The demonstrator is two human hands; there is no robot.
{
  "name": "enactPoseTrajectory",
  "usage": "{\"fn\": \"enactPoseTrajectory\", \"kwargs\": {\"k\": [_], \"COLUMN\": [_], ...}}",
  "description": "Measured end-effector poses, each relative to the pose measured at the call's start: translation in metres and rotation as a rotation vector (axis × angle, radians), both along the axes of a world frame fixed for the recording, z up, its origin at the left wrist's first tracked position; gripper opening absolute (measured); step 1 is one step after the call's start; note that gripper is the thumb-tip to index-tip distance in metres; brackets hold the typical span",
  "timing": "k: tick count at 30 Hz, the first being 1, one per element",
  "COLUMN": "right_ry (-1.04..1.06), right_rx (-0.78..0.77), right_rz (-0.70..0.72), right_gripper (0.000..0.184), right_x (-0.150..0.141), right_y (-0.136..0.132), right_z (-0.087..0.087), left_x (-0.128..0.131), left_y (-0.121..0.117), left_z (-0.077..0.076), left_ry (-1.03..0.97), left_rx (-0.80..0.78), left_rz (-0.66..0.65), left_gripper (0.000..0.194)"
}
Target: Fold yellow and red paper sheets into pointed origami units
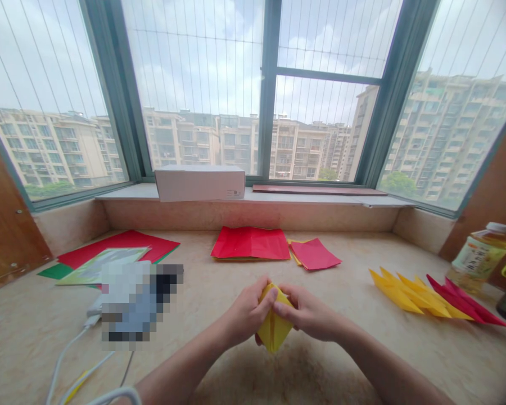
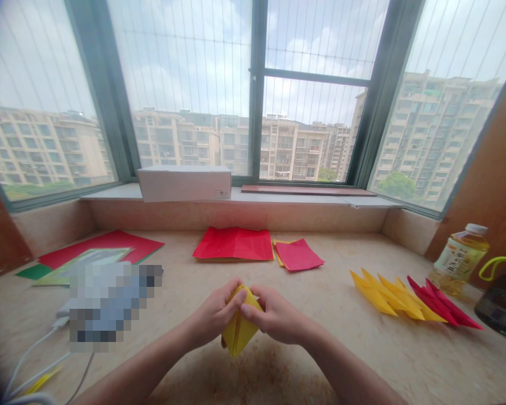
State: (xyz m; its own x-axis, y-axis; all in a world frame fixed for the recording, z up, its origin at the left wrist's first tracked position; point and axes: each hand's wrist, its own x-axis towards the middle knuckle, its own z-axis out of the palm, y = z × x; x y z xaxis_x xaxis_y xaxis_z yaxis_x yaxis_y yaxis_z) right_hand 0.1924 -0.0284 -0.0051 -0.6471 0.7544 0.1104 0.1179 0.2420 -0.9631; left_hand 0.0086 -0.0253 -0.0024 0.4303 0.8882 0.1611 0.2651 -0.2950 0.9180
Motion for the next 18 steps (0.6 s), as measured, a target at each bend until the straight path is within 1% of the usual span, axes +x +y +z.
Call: {"fn": "enactPoseTrajectory", "kwargs": {"k": [3, 6, 9, 13, 16, 18], "right_ry": [0.029, 0.039, 0.023, 0.051, 0.101, 0.077], "right_rx": [-0.114, -0.170, -0.163, -0.124, -0.138, -0.075], "right_rz": [0.108, 0.133, 0.104, 0.062, 0.097, 0.070], "right_gripper": [0.050, 0.054, 0.057, 0.056, 0.052, 0.052], "right_x": [0.0007, 0.0016, 0.0023, -0.0003, -0.0051, -0.0077], "right_y": [-0.0013, -0.0009, 0.0011, 0.0013, -0.0015, -0.0029], "right_z": [0.0058, 0.0077, 0.0066, 0.0065, 0.0080, 0.0070], "left_x": [0.0002, 0.0018, 0.0039, 0.0058, 0.0060, 0.0055], "left_y": [-0.0006, -0.0023, -0.0043, -0.0054, -0.0043, -0.0028], "left_z": [-0.0020, -0.0014, 0.0021, 0.0053, 0.0046, 0.0037], "left_ry": [0.011, -0.022, -0.067, -0.098, -0.097, -0.101], "left_rx": [-0.047, -0.132, -0.165, -0.201, -0.242, -0.219], "left_rz": [-0.056, -0.094, -0.075, -0.062, -0.052, -0.036], "left_gripper": [0.035, 0.033, 0.033, 0.034, 0.035, 0.034]}}
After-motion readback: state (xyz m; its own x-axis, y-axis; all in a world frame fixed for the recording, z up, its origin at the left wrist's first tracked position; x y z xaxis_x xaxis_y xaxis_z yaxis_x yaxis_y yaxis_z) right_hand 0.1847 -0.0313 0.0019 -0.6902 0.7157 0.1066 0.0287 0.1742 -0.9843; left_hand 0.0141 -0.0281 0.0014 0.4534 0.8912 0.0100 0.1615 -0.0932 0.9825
